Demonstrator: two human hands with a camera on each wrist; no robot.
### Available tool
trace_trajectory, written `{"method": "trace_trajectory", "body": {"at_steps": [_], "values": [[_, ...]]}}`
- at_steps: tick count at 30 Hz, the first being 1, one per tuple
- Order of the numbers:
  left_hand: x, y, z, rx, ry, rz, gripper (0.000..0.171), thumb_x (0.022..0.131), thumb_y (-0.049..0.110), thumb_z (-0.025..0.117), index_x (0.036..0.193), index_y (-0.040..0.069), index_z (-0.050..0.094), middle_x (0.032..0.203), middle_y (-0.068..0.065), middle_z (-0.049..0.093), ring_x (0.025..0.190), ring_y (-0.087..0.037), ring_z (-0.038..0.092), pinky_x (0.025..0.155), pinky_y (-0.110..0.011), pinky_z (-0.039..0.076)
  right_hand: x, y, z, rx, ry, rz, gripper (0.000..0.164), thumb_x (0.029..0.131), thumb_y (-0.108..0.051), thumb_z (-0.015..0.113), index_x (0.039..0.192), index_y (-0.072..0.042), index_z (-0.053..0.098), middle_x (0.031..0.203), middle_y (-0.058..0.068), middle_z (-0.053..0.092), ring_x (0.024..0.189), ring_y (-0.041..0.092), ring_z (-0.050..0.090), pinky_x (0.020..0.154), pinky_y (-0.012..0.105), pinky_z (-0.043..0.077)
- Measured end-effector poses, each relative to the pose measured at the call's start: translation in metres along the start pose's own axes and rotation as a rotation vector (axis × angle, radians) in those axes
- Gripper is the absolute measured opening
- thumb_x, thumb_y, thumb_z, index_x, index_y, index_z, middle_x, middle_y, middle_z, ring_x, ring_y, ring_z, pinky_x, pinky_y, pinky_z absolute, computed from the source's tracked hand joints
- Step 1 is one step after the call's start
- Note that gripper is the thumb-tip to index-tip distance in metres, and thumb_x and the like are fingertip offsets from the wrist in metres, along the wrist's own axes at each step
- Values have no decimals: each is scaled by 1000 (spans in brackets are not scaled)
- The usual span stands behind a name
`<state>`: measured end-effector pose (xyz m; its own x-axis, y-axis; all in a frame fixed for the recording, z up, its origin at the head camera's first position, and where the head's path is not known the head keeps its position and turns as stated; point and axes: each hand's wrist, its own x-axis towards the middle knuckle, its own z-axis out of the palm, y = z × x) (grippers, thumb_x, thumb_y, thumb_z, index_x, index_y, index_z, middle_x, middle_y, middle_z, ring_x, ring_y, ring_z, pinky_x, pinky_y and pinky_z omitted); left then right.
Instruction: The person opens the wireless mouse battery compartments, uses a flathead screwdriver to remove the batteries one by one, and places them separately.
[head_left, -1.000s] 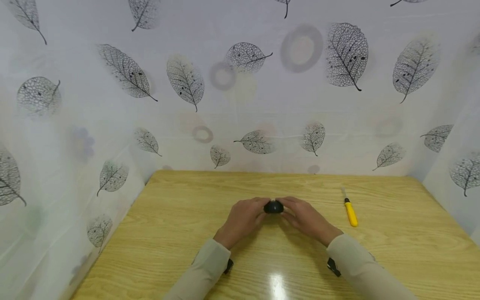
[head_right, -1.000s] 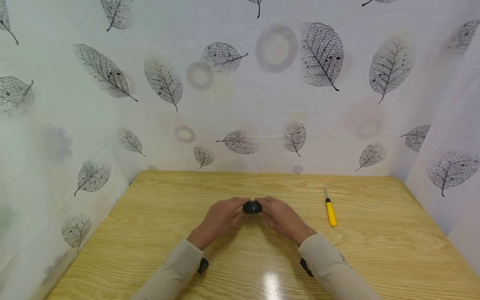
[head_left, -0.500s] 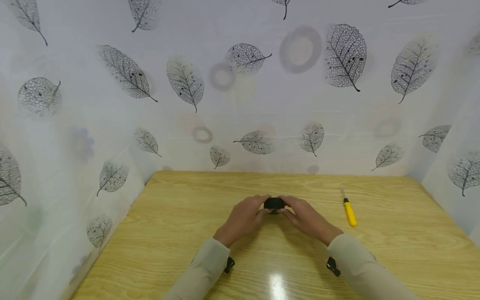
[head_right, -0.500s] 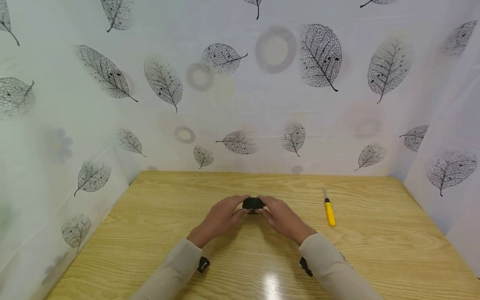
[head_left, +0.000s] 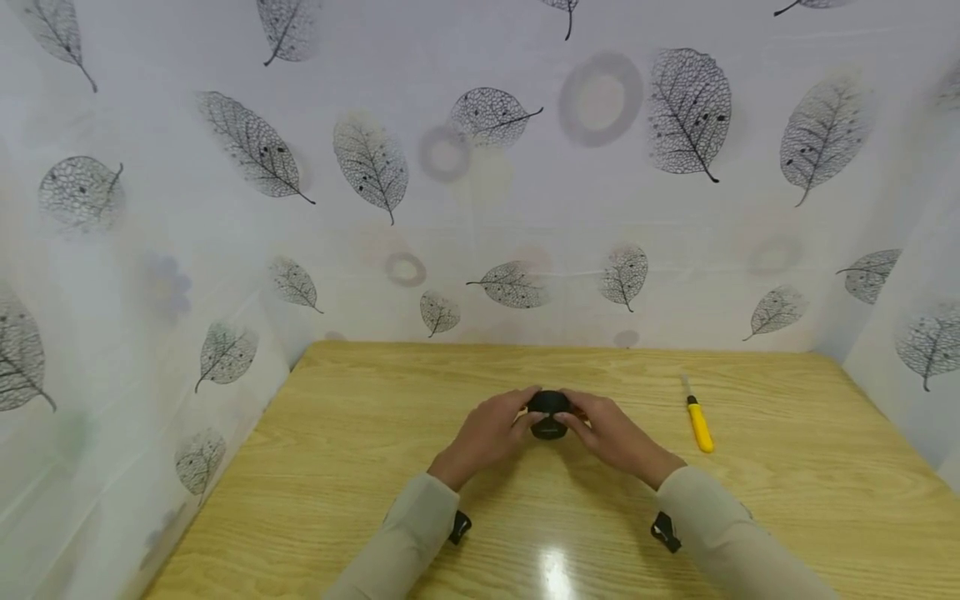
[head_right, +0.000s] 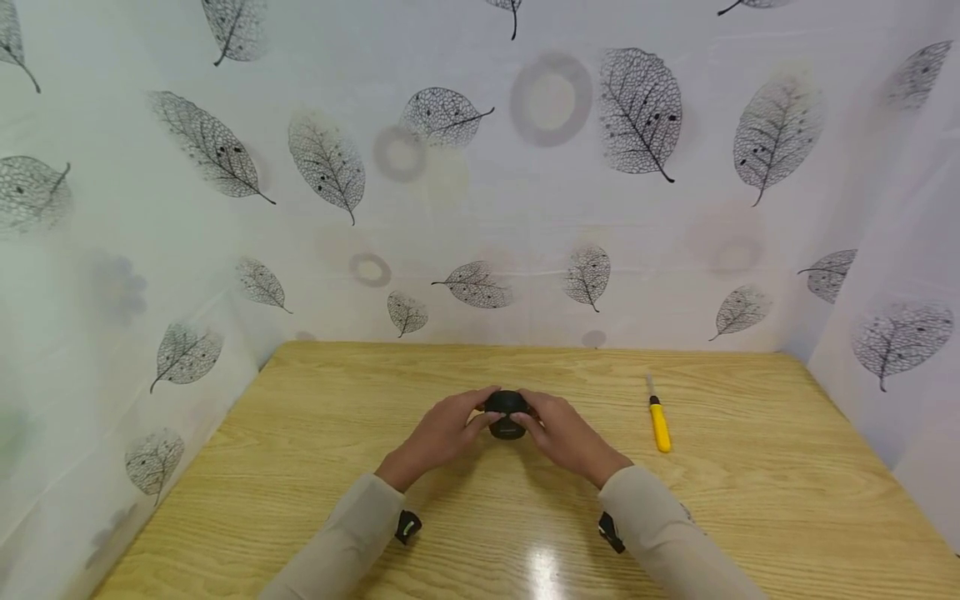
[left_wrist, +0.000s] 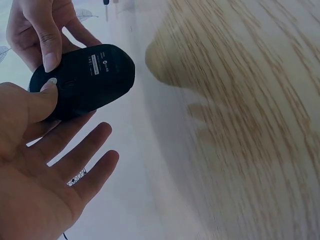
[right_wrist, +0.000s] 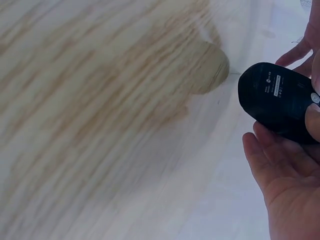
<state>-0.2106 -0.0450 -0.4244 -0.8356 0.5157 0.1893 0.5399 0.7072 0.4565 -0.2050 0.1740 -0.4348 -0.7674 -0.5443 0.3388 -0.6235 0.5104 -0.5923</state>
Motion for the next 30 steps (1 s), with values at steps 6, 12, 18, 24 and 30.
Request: {"method": "trace_trajectory", "body": {"at_steps": [6, 12, 18, 24, 30], "values": [[1, -1, 1, -92, -30, -39, 48, 106, 27, 55, 148, 4, 51, 131, -9, 66, 116, -23, 64, 98, -42, 54, 0, -1, 1, 45, -16, 41, 21, 105, -10, 55, 122, 1, 62, 109, 13, 71, 93, 18, 70, 76, 28, 60], [2, 1, 3, -191, -30, -57, 48, 106, 27, 55, 148, 4, 50, 130, -9, 66, 112, -20, 65, 97, -39, 55, -1, 0, 3, 98, -15, 88, 24, 106, -12, 54, 125, 2, 61, 105, 10, 71, 93, 18, 71, 77, 28, 61], [0, 2, 5, -334, -42, -87, 47, 108, 27, 51, 151, 9, 47, 139, -12, 61, 111, -23, 67, 92, -36, 57, -2, 1, 6, 139, -16, 144, 35, 108, -19, 52, 134, 4, 57, 104, 7, 71, 93, 16, 70, 76, 27, 60], [2, 1, 8, -369, -40, -113, 47, 108, 29, 50, 151, 10, 46, 136, -13, 62, 102, -22, 69, 87, -35, 58, -3, 1, 7, 175, -23, 196, 40, 109, -24, 50, 138, 4, 54, 106, 8, 71, 94, 18, 71, 72, 26, 59], [2, 2, 8, -393, -48, -148, 46, 109, 28, 49, 151, 11, 46, 136, -12, 61, 102, -23, 67, 87, -38, 57, -2, 1, 9, 198, -18, 216, 41, 109, -25, 50, 137, 5, 55, 102, 6, 71, 91, 15, 69, 71, 29, 60]]}}
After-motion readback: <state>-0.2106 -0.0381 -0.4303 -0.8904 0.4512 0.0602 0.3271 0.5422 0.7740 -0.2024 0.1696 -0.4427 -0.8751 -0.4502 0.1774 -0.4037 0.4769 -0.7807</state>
